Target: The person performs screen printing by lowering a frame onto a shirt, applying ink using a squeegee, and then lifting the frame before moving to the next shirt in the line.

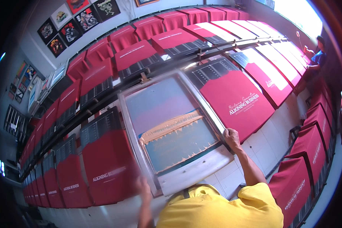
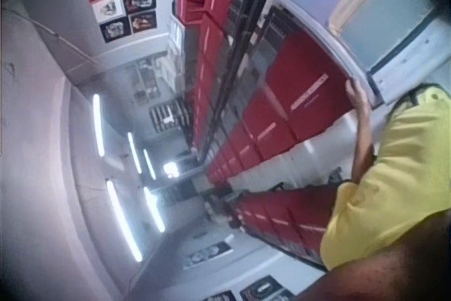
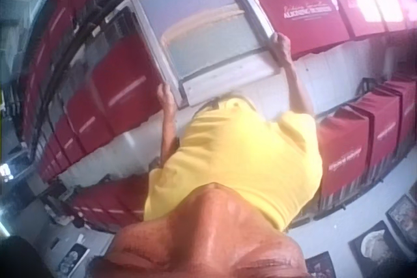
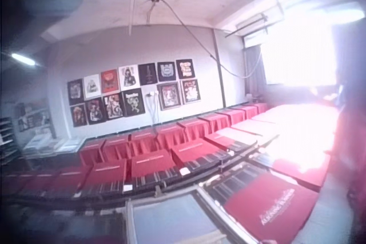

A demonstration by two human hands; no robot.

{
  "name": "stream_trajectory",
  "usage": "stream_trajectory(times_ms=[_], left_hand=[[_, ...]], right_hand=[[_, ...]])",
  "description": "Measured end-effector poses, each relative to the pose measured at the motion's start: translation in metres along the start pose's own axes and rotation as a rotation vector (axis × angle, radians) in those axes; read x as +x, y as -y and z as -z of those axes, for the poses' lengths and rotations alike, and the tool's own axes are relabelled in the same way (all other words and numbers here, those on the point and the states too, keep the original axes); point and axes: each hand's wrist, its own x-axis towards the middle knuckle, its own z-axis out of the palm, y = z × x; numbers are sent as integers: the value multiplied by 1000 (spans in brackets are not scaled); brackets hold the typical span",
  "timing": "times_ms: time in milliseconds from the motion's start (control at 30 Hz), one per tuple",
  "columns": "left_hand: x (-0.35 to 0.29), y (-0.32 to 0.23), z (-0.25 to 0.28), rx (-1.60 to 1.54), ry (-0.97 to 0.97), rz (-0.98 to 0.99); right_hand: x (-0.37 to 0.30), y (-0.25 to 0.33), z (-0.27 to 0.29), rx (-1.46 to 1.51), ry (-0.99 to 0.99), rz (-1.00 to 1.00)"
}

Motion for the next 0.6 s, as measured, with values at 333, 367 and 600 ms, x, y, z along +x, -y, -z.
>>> stream_trajectory(times_ms=[333,367,600], left_hand=[[13,-5,108,28,51,-6],[19,8,137,30,26,-7],[61,82,267,-10,-108,-120]], right_hand=[[-80,73,-23,176,-11,90],[-101,93,-42,145,-53,116],[-193,138,-147,195,45,50]])
